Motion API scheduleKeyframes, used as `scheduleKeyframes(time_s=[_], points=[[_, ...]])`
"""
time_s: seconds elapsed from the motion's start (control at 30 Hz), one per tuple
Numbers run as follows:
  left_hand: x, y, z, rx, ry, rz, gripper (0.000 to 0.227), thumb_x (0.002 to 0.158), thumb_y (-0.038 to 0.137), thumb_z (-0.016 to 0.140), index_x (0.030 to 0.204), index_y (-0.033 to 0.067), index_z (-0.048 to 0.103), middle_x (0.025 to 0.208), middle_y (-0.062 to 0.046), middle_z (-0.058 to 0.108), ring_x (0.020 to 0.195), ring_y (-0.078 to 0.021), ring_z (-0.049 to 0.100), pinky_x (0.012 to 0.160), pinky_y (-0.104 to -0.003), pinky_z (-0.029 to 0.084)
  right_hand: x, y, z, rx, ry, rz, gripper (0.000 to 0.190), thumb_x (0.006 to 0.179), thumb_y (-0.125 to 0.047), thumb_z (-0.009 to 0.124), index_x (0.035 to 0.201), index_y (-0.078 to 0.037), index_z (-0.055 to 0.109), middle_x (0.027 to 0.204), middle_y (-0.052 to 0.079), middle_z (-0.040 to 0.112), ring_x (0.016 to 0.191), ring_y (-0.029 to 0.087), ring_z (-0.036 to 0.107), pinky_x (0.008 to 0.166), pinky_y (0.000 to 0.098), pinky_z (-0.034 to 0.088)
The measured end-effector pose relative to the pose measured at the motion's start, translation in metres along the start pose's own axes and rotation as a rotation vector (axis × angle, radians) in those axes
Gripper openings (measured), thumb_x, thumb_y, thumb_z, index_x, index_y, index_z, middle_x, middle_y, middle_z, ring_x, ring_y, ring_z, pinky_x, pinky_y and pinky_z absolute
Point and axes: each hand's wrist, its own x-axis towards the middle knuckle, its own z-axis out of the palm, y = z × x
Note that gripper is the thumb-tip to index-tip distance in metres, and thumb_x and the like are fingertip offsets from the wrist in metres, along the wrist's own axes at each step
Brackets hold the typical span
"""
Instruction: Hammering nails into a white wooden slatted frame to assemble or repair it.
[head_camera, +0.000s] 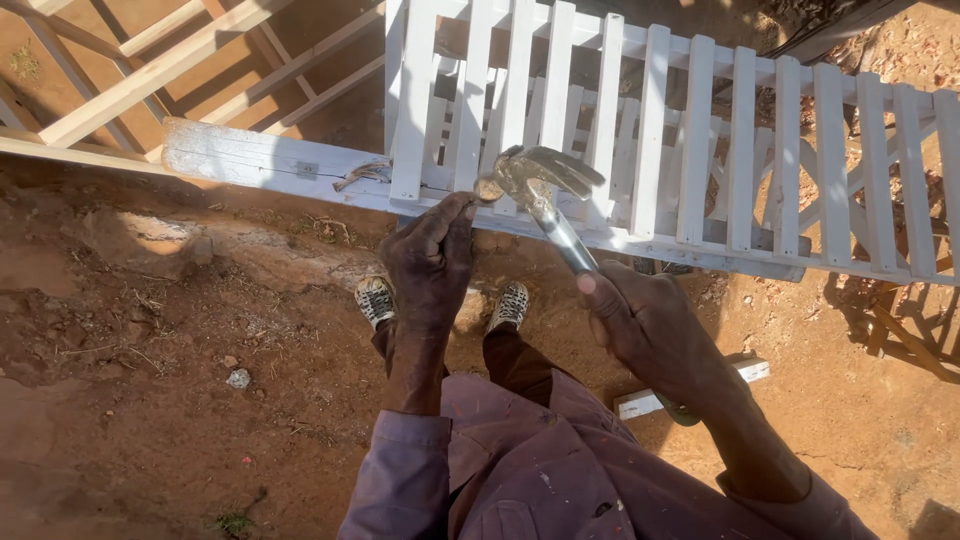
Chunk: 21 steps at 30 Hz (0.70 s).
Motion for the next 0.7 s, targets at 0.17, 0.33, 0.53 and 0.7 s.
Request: scheduleKeyframes(time_s=[0.17,0.33,0.53,0.7], points=[[-0.018,-0.013,0.003,0.016,0.229,-0.202,0.014,0.099,0.020,0.076,0.097,0.0063,0.077,0.080,-0.016,0.074,0.071,-0.0221,0.071,0.060,-0.035,0.057,-0.001,0.008,0.010,0.134,0.050,-0.042,0.052,0.110,-0.026,0.045,0.066,-0.007,0.066,0.037,0.009,0.059,0.029,0.019,0.061,0.035,0.0294,0.053],[-0.003,0.005,-0.003,0.062,0.359,-0.681,0.069,0.092,0.063,0.071,0.099,-0.0050,0.067,0.076,-0.024,0.067,0.074,-0.0272,0.063,0.071,-0.050,0.052,-0.008,0.035,0.017,0.292,0.086,-0.068,0.044,0.112,-0.019,0.042,0.083,-0.001,0.069,0.044,0.013,0.063,0.032,0.018,0.063,0.035,0.0299,0.054],[0.014,-0.024,-0.007,0.140,0.141,-0.866,0.085,0.085,0.077,0.068,0.069,-0.0057,0.062,0.059,-0.021,0.052,0.064,-0.0291,0.060,0.068,-0.052,0.046,-0.004,0.025,0.019,0.297,0.069,-0.110,0.039,0.111,-0.017,0.043,0.088,0.000,0.070,0.046,0.013,0.063,0.033,0.017,0.062,0.035,0.0281,0.053],[0.015,-0.030,-0.013,0.286,0.011,-0.724,0.073,0.088,0.064,0.076,0.057,-0.0015,0.067,0.051,-0.027,0.055,0.053,-0.0397,0.061,0.062,-0.054,0.047,0.001,0.011,0.014,0.223,0.069,-0.162,0.036,0.110,-0.018,0.045,0.092,0.000,0.070,0.048,0.012,0.063,0.034,0.018,0.063,0.035,0.0281,0.051]])
